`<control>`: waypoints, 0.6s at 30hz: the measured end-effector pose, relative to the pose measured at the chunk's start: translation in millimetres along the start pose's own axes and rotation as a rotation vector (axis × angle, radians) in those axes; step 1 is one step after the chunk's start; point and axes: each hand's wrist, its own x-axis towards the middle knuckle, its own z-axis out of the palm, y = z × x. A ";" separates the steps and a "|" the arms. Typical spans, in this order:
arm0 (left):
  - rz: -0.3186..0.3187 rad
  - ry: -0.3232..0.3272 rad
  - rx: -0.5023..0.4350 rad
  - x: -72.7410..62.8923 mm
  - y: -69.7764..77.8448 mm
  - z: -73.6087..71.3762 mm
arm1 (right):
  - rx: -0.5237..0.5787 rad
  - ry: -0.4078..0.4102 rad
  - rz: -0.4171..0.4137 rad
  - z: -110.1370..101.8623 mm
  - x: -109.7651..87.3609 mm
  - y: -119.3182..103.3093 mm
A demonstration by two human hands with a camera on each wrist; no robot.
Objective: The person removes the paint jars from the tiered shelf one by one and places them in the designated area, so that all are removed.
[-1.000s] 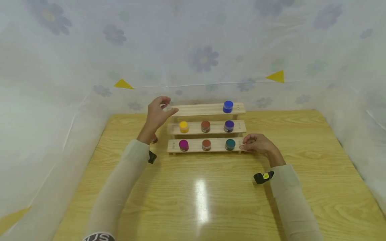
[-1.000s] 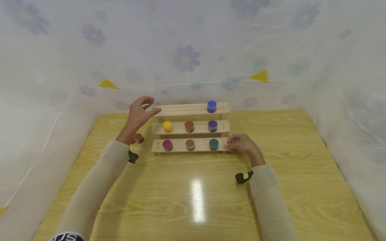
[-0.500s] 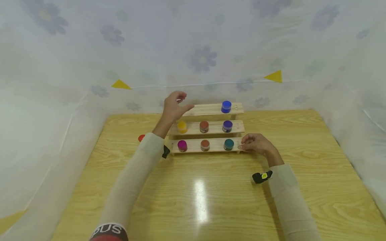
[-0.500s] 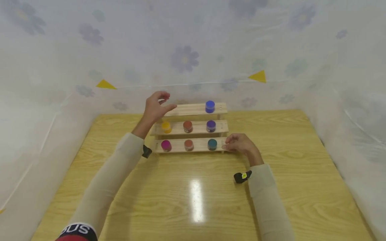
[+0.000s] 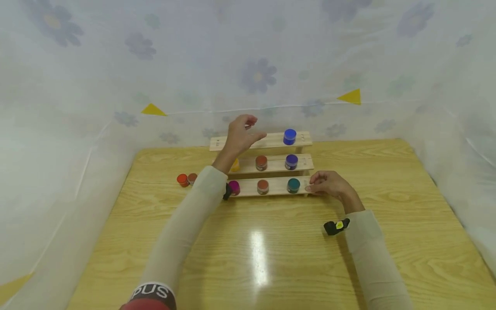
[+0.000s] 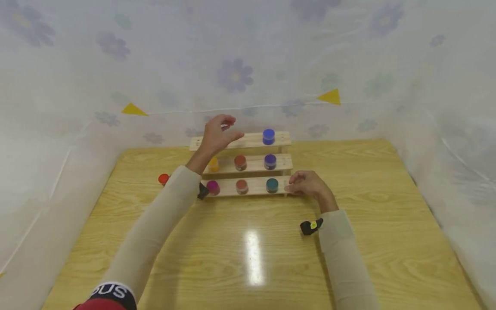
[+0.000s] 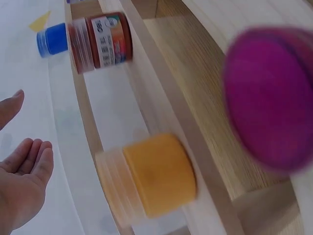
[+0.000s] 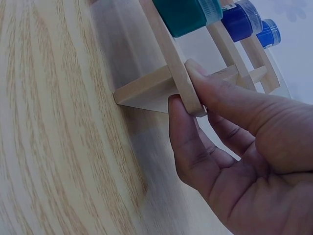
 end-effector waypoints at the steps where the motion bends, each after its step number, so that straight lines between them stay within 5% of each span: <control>1: -0.002 0.001 -0.009 0.7 2.0 3.0 | 0.006 -0.001 0.000 -0.1 0.1 0.0; 12: 0.011 -0.084 0.048 2.4 24.3 44.1 | 0.029 0.006 -0.012 -1.0 -2.9 0.9; 18: -0.010 -0.130 0.096 3.4 30.3 54.7 | 0.012 0.008 -0.020 2.3 -2.4 -0.7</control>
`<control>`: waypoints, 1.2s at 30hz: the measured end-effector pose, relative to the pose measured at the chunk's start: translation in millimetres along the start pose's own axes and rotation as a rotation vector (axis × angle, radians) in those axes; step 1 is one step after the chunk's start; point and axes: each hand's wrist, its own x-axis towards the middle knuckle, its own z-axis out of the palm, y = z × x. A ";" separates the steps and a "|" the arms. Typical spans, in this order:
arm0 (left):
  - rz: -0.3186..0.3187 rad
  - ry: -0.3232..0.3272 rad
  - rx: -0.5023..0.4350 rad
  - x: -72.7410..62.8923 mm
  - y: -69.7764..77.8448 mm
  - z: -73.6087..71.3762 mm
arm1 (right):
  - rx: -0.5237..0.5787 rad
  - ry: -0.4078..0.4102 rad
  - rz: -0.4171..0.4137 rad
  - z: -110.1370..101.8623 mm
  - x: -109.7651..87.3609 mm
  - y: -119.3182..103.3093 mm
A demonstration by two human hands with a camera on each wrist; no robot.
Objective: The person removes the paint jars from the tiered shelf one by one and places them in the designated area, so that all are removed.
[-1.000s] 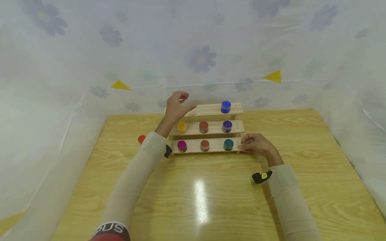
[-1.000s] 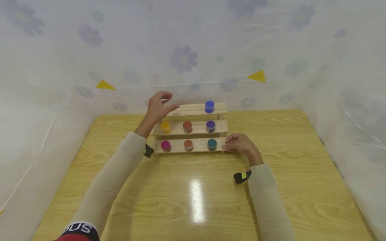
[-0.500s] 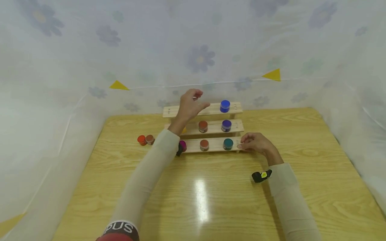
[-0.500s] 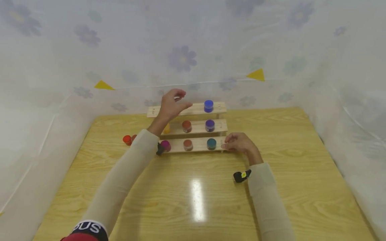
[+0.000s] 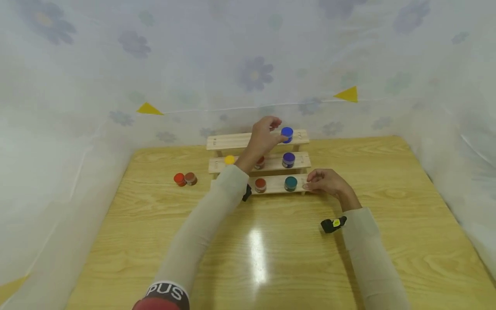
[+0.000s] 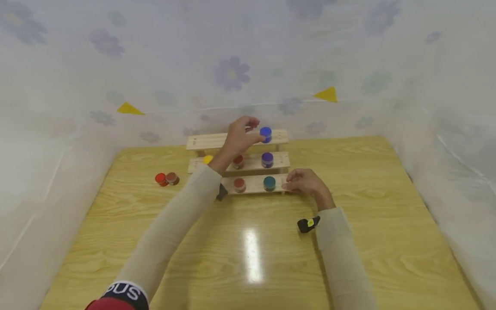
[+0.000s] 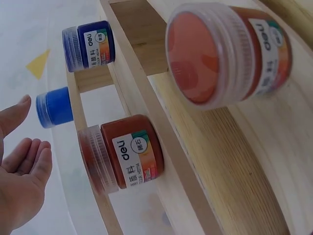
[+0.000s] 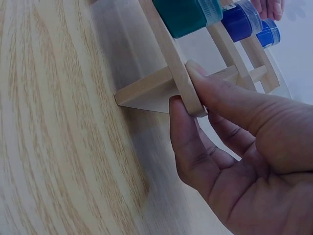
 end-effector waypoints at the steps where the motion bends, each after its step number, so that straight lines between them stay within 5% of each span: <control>1: -0.004 -0.002 -0.001 0.4 0.5 0.6 | -0.006 0.001 0.002 0.4 -0.1 -0.4; 19: -0.132 -0.010 -0.047 2.5 5.8 9.2 | -0.004 -0.008 -0.002 4.1 0.0 -3.4; 36: -0.088 0.116 -0.059 -4.0 -3.2 0.8 | -0.025 -0.011 0.007 4.1 3.2 -2.3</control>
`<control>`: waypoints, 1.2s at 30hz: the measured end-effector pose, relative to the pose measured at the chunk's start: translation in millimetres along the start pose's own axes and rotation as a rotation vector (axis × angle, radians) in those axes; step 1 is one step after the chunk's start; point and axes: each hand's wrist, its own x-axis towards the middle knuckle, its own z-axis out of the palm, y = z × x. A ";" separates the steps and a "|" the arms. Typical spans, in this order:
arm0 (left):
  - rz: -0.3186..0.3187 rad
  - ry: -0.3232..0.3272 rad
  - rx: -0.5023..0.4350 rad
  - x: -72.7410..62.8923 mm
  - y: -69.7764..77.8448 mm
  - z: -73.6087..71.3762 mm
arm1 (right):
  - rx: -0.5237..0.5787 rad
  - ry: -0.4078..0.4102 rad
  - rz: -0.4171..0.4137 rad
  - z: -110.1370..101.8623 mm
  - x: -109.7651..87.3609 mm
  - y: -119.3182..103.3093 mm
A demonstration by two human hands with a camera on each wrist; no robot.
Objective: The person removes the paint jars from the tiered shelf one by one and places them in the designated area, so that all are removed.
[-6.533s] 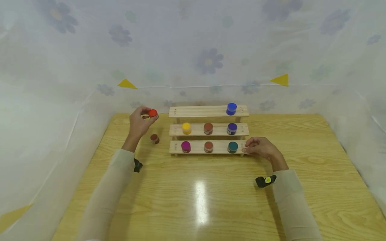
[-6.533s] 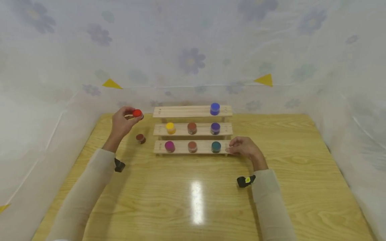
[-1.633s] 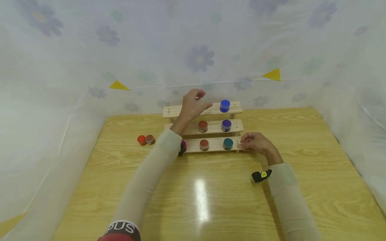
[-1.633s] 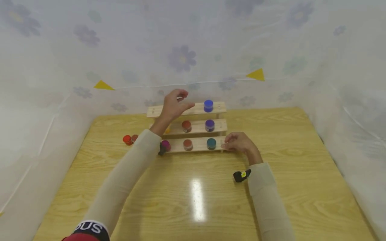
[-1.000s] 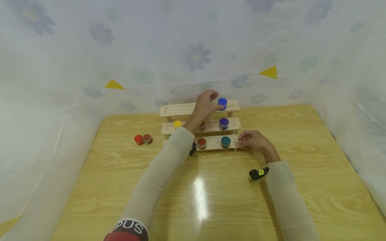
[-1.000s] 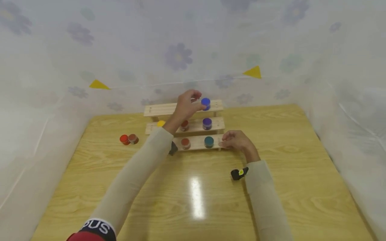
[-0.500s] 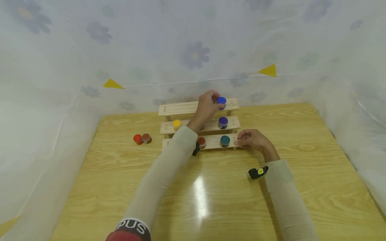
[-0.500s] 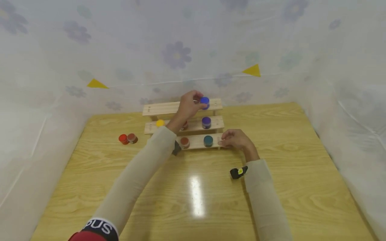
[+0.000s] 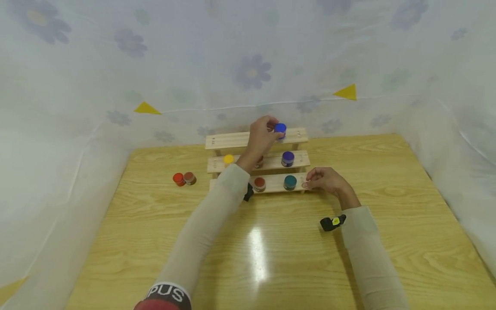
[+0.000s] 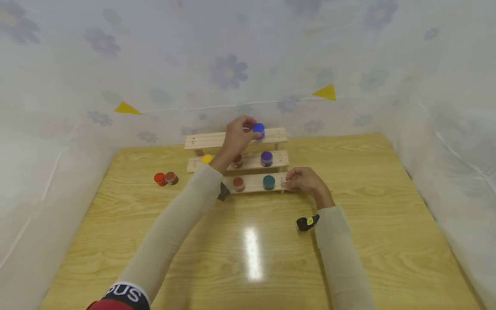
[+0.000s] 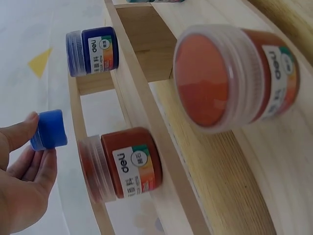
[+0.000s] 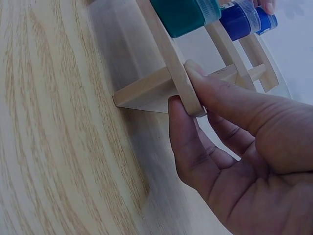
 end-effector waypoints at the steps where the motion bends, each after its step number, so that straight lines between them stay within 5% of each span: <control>1: -0.003 0.004 -0.002 -0.1 0.1 -1.2 | -0.002 -0.001 0.000 -0.2 0.0 0.0; 17: 0.051 0.057 -0.041 -6.8 10.4 -23.5 | -0.001 -0.013 0.008 -6.4 3.6 1.1; 36: 0.108 0.117 0.008 -18.9 -17.2 -71.7 | 0.008 -0.033 0.012 -15.9 5.1 5.1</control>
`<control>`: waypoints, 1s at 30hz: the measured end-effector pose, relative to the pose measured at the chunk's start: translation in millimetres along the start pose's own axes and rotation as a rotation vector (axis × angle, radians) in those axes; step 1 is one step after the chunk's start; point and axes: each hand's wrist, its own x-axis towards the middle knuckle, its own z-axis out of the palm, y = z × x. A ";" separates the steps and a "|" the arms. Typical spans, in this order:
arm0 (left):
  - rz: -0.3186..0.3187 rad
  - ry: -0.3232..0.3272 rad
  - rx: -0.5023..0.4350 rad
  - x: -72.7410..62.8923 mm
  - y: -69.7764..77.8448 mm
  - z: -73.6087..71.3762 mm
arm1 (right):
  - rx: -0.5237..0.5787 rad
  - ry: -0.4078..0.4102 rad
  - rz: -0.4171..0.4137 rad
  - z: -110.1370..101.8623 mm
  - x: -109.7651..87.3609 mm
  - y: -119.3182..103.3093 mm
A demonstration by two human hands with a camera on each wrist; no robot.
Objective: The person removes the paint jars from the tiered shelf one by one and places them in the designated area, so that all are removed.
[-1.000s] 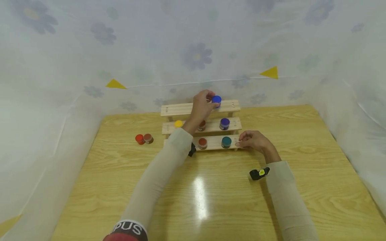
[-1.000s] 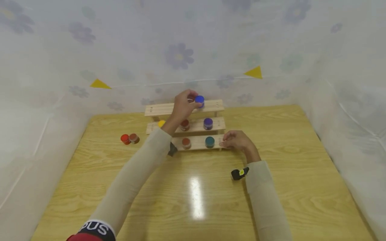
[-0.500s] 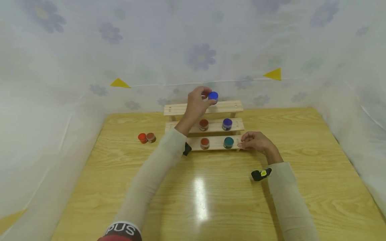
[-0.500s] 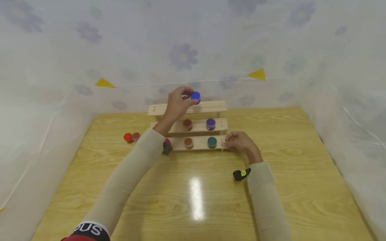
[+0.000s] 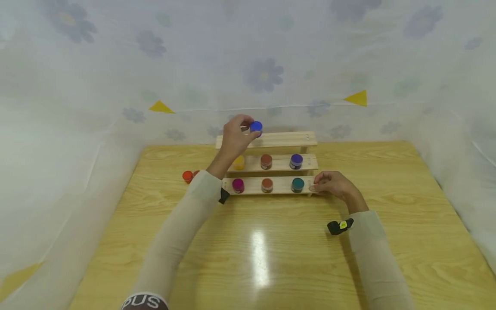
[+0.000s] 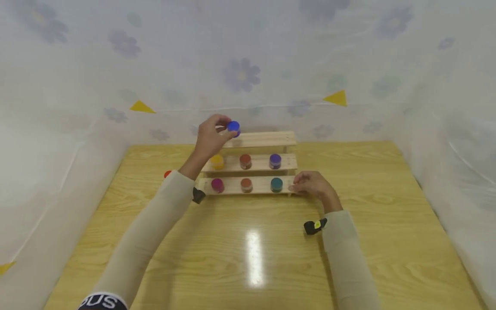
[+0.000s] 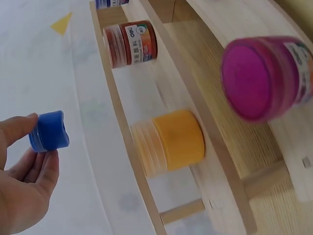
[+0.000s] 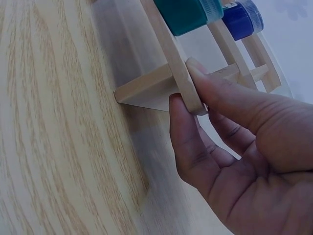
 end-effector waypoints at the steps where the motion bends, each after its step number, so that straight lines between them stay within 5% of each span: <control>1: 0.000 0.005 0.001 -1.1 -0.7 -2.4 | -0.003 -0.001 0.000 -0.3 0.1 0.2; 10: 0.032 0.082 -0.026 -5.8 -13.8 -26.5 | -0.011 -0.004 0.003 -2.3 0.8 -0.4; 19: 0.041 0.149 0.024 -15.3 -42.7 -57.8 | -0.018 -0.010 0.004 -2.3 3.6 -2.4; 30: -0.027 0.167 0.065 -29.2 -74.5 -87.2 | -0.059 0.002 0.006 -5.0 3.9 -3.5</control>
